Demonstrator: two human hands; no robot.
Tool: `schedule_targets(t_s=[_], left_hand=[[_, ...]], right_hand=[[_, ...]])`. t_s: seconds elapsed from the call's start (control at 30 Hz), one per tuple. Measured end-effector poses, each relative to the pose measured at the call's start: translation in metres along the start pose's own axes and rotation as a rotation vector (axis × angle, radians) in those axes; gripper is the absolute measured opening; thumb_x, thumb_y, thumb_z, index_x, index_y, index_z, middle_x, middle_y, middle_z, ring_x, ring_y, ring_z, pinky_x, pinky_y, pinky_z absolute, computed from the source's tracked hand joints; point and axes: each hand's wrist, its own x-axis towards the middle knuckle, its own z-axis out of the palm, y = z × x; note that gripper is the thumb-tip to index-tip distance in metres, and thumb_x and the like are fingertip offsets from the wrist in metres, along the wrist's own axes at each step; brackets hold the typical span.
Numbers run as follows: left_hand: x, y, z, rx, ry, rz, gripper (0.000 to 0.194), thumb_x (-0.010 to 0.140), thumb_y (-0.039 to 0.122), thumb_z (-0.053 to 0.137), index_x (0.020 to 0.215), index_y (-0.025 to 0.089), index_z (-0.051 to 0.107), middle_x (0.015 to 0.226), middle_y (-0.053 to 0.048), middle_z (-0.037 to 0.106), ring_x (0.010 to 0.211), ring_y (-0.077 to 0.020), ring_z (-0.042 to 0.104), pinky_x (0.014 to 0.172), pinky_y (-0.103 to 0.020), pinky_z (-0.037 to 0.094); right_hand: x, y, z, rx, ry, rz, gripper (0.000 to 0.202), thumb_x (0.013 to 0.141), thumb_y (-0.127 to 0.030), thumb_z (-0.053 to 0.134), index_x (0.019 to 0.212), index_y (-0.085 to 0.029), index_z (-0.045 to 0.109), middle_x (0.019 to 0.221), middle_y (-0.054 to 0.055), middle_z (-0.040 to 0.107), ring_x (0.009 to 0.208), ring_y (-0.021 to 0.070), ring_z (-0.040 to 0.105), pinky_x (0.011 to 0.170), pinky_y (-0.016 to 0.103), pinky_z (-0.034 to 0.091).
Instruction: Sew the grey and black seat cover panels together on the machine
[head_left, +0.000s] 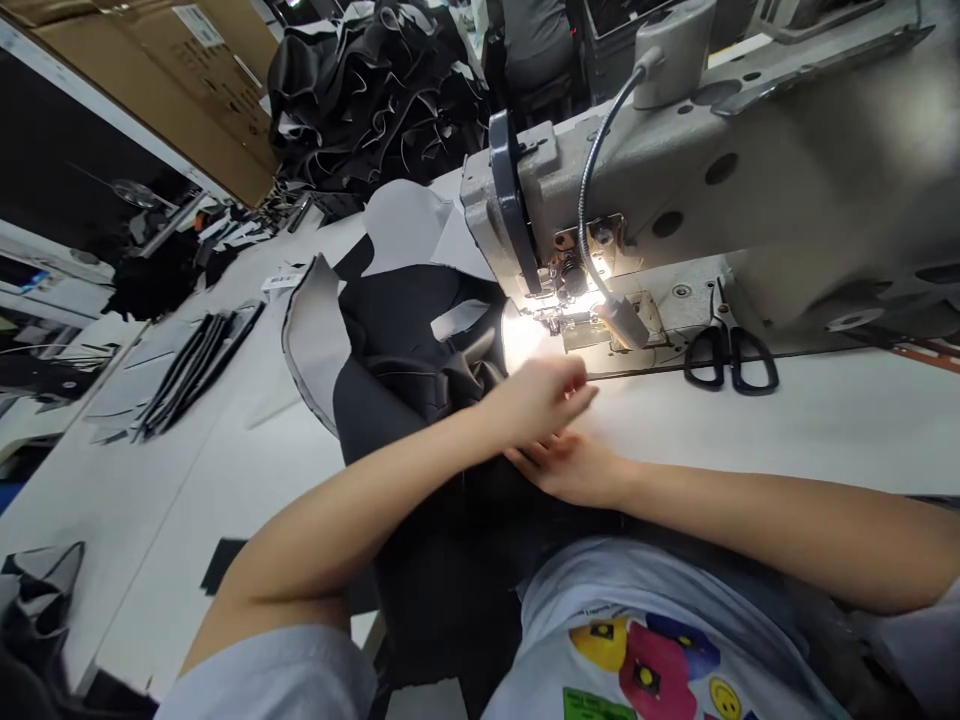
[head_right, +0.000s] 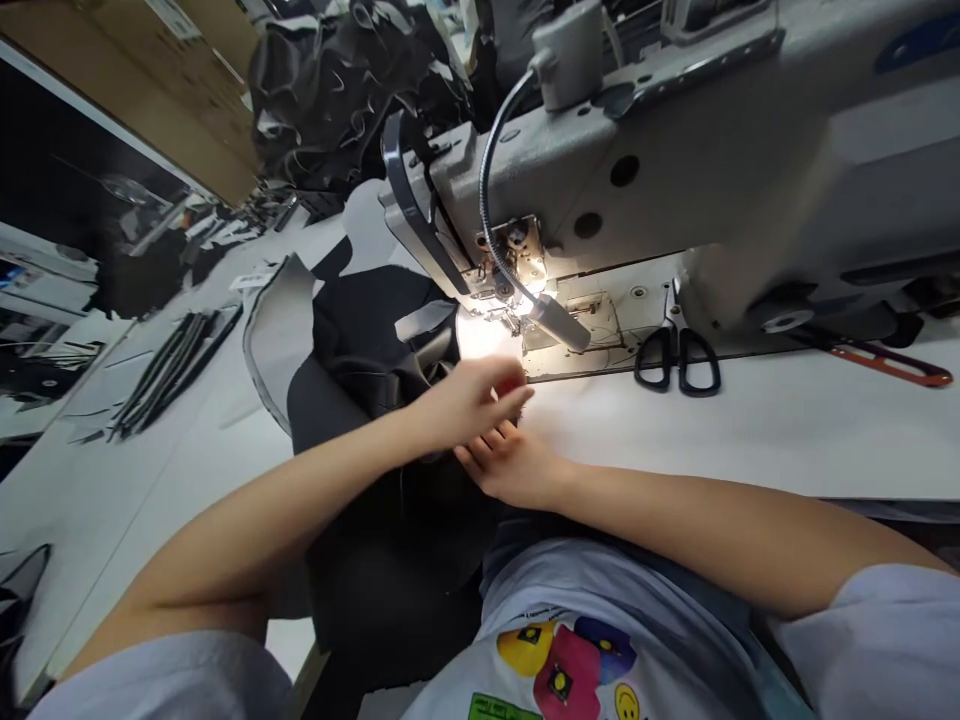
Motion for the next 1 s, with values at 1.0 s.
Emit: schedule_targets(t_s=[1.0], left_hand=[[0.043, -0.065, 0.024, 0.649, 0.255, -0.035, 0.023, 0.096, 0.015, 0.046, 0.101, 0.014, 0.069, 0.104, -0.013, 0.066, 0.101, -0.0271, 0.060, 0.079, -0.034, 0.048]], right_hand=[[-0.032, 0.044, 0.015, 0.239, -0.042, 0.116, 0.043, 0.090, -0.019, 0.049, 0.130, -0.006, 0.059, 0.134, 0.019, 0.059, 0.126, 0.0332, 0.054, 0.108, 0.051, 0.042]])
